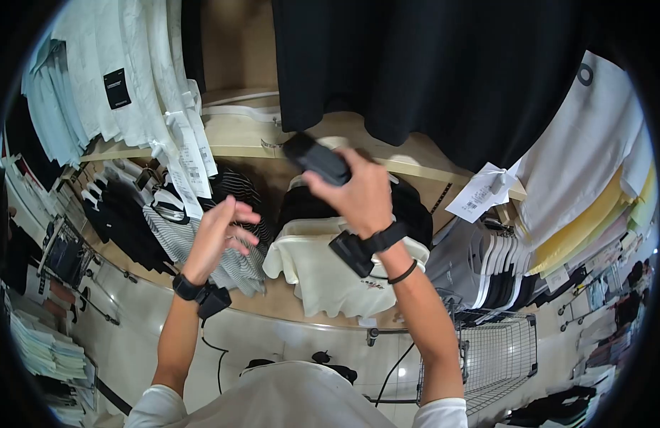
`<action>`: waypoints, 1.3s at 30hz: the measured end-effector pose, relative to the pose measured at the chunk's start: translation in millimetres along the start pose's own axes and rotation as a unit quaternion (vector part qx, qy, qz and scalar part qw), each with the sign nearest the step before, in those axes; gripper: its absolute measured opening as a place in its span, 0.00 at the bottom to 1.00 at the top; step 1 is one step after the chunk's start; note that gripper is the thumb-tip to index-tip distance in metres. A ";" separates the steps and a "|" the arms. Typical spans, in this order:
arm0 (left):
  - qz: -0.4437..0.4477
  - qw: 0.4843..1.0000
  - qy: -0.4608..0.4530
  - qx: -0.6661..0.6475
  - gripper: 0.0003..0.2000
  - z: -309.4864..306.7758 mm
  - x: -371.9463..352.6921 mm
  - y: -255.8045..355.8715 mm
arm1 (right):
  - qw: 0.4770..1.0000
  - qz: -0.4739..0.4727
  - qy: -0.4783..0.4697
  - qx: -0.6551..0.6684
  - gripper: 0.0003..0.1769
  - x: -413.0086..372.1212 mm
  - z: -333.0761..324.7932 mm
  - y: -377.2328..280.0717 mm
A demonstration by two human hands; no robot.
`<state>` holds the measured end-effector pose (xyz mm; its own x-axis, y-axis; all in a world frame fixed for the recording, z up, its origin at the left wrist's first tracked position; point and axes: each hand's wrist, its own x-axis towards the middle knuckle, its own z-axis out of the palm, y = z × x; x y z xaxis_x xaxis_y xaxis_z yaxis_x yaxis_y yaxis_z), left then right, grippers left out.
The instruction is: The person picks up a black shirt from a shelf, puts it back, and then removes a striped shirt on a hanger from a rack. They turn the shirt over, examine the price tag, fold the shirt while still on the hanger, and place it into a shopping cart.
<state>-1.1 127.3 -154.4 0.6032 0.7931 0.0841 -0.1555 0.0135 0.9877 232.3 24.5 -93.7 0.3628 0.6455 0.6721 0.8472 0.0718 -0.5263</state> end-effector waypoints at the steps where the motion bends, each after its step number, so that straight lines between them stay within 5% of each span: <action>1: -0.019 0.999 -0.032 0.018 0.24 -19.6 -1.6 -15.1 | 0.997 -0.037 0.057 -0.042 0.30 9.9 2.4 11.5; 2: -0.041 0.997 -0.059 0.040 0.23 -38.9 -5.5 -31.9 | 0.987 -0.072 0.113 -0.084 0.30 18.5 7.5 23.9; 5: -0.120 0.981 -0.116 0.101 0.21 -101.4 -25.1 -100.1 | 0.987 0.030 0.071 -0.138 0.32 37.5 13.6 29.9; 8: -0.251 0.961 -0.064 0.093 0.21 -173.7 -65.4 -209.9 | 0.968 -0.044 0.166 -0.185 0.33 60.6 36.5 49.1; 14: -0.465 0.881 0.020 0.087 0.20 -283.8 -205.1 -384.6 | 0.948 0.115 0.126 -0.269 0.23 97.3 63.9 51.5; 18: -0.607 0.777 -0.018 0.165 0.20 -334.6 -286.6 -461.9 | 0.941 0.197 0.122 -0.248 0.30 102.9 73.9 43.5; 25: -0.577 0.807 0.045 0.117 0.20 -346.4 -299.3 -460.2 | 0.929 0.221 0.089 -0.284 0.40 106.5 81.7 46.1; 34: -0.535 0.841 0.045 0.068 0.15 -339.4 -239.0 -465.3 | 0.973 0.177 0.016 -0.146 0.34 105.5 80.6 69.3; 39: -0.537 0.836 0.027 0.105 0.17 -326.5 -231.6 -464.3 | 0.956 0.206 0.036 -0.204 0.39 104.7 86.9 63.1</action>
<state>-324.1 136.1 -675.4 0.2699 0.4177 -0.8676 0.5981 0.6334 0.4910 290.0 162.7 -101.7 0.7124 0.5001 0.4923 0.7016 -0.4902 -0.5171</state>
